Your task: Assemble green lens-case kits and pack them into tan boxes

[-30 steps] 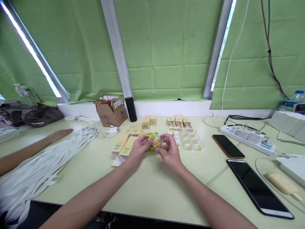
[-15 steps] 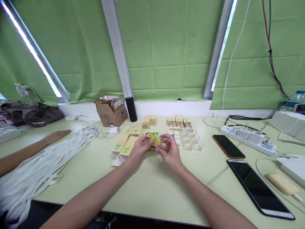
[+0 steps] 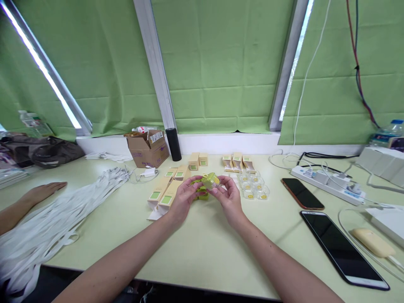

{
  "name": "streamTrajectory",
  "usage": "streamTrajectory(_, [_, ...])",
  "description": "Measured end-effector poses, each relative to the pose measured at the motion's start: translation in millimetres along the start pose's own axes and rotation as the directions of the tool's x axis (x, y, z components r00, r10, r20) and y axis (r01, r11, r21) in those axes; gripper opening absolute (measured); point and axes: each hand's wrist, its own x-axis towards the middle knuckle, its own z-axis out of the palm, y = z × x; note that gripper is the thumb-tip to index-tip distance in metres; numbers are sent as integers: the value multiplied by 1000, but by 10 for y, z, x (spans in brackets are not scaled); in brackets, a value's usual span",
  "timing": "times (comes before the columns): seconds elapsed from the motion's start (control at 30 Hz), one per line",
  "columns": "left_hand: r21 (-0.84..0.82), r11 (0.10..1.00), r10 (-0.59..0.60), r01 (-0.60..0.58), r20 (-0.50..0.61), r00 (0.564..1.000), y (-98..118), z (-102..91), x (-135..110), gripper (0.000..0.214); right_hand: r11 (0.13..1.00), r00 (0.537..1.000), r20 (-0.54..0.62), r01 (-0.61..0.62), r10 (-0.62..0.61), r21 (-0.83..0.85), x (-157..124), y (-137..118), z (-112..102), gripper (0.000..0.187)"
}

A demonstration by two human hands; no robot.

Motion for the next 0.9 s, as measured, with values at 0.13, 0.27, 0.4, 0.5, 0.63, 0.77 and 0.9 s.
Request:
streamTrajectory(0.13, [22,1000,12,-12,-3,1000,-13,-8,-5,55,988,993,47,-113,109,102,12,-24,3,41])
streamTrajectory(0.27, [37,999,4,-5,2,1000,2,2,-23,54,968,973,120,-213,197,136,45,-27,-30,39])
streamTrajectory(0.4, [38,999,-7,7,-6,1000,19,15,-31,53,944,954,147,-284,262,165,65,-25,-66,46])
streamTrajectory(0.5, [54,999,-2,3,-18,1000,12,13,-22,49,934,945,155,-312,287,177,73,-18,-93,50])
streamTrajectory(0.63, [84,996,14,-9,-57,998,-12,7,0,29,920,941,135,-334,312,205,79,8,-124,51])
streamTrajectory(0.77, [131,991,46,-33,-101,994,-9,13,11,12,916,937,111,-347,330,202,90,13,-137,51])
streamTrajectory(0.9, [181,981,81,-63,-92,992,15,22,-1,30,949,955,110,-288,275,129,94,-29,-125,46])
